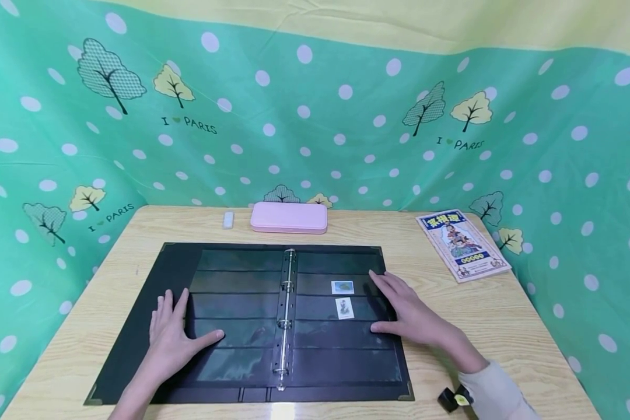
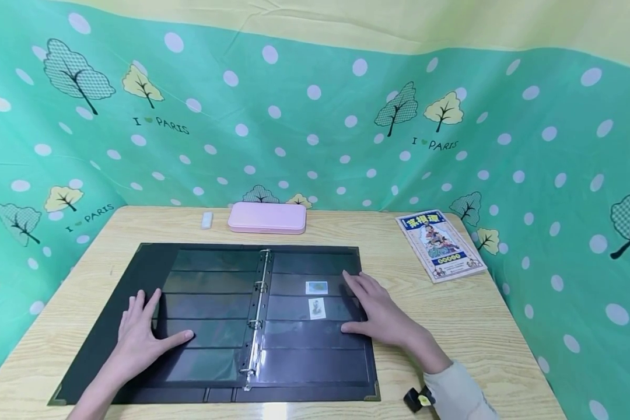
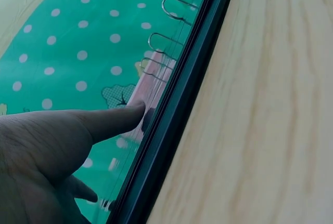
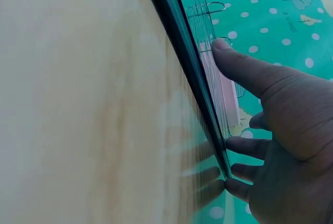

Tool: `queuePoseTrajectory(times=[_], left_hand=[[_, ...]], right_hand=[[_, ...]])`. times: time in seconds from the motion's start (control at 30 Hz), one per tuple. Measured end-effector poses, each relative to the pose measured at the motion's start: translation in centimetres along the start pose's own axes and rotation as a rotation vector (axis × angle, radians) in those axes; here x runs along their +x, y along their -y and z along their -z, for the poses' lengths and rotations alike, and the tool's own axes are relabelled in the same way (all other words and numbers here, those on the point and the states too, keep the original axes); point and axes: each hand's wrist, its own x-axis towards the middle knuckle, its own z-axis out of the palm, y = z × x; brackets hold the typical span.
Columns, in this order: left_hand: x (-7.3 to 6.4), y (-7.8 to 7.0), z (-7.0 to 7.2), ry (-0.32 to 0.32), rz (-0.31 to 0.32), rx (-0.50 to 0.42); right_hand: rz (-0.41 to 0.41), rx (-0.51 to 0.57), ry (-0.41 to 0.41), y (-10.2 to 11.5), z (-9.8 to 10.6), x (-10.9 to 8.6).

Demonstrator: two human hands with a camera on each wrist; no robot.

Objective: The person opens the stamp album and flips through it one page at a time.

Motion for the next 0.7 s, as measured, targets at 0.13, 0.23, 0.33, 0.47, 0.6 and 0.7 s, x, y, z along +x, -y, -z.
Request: queuePoseTrajectory(times=[0.13, 0.23, 0.33, 0.47, 0.6, 0.7], left_hand=[[-0.1, 0.0, -0.1, 0.007, -0.007, 0.005], [0.0, -0.1, 0.1, 0.01, -0.002, 0.006], [0.0, -0.8, 0.5, 0.051, 0.029, 0.011], [0.2, -1.5, 1.0, 0.106, 0.069, 0.042], [0.3, -1.6, 1.2, 0.131, 0.085, 0.065], [0.3, -1.5, 1.2, 0.134, 0.086, 0.069]], right_hand=[[-0.009, 0.011, -0.02, 0.0, 0.2, 0.5], [-0.01, 0.03, -0.045, -0.1, 0.4, 1.1], [-0.021, 0.058, -0.073, -0.5, 0.8, 1.8], [-0.046, 0.079, -0.087, -1.2, 1.3, 2.9], [-0.067, 0.088, -0.081, -2.0, 1.5, 3.7], [-0.085, 0.079, -0.084, -2.6, 1.5, 4.1]])
